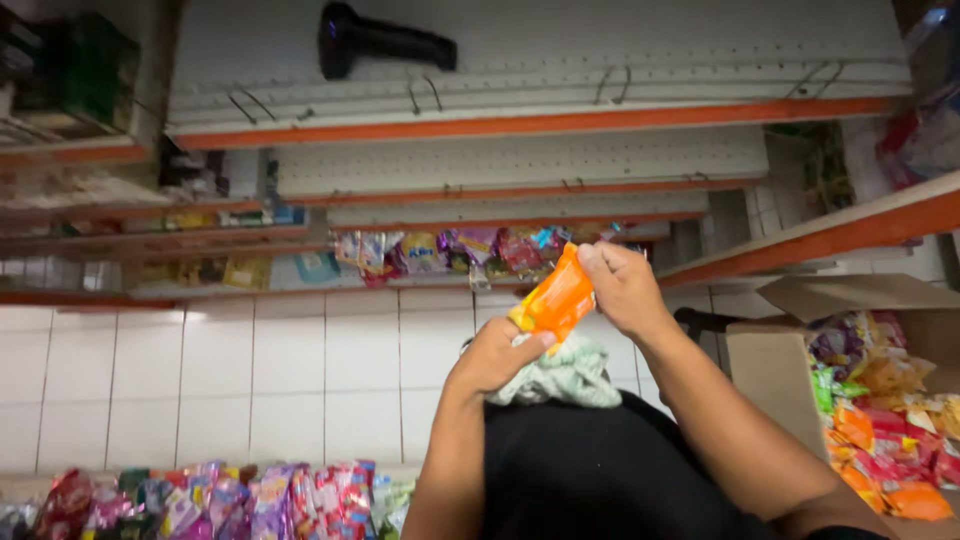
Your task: The person takes individual product packets from a cardboard box, scans each one with a handheld scanner, and places them onto the store shelves.
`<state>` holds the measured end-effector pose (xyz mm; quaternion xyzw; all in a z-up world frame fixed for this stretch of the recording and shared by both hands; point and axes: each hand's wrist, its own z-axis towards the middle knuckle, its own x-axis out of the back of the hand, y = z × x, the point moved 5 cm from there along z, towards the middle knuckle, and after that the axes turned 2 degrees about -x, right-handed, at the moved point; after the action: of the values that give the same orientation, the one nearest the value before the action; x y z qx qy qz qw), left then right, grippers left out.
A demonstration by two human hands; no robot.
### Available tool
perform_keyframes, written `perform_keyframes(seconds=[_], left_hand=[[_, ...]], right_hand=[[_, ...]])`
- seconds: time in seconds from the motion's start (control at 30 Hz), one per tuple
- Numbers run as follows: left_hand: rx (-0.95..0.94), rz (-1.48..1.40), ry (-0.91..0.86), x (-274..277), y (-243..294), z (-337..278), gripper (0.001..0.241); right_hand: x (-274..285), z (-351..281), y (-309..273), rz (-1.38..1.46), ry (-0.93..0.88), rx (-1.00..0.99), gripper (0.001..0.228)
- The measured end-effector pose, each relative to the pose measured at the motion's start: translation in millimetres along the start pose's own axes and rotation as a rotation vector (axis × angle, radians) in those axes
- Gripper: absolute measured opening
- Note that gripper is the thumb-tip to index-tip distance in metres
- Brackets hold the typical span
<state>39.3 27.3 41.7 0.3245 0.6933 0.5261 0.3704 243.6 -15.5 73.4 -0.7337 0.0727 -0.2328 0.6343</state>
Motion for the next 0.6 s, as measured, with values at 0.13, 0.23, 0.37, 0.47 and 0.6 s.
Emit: perform_keyframes(seconds=[0.13,0.23,0.37,0.47,0.6], left_hand=[[-0.053,-0.281,-0.227,31,14,-10,0.046],[-0.094,-0.611,-0.284,45,18,-13,0.061],[-0.095,-0.355,-0.102,54,3,5,0.040],[-0.113,-0.338,-0.034,73,1,6,0.040],[-0.084,-0.548,0.006,101,2,0,0.046]], right_hand=[[-19,24,-28,-0.033,-0.215,0.085,0.039],[-29,33,-46,-0.024,-0.380,0.073,0.038],[-60,40,-49,0.010,-0.374,-0.061,0.040],[-77,40,-48,0.162,-0.284,-0.209,0.038],[-88,43,-59,0.317,-0.208,-0.205,0.035]])
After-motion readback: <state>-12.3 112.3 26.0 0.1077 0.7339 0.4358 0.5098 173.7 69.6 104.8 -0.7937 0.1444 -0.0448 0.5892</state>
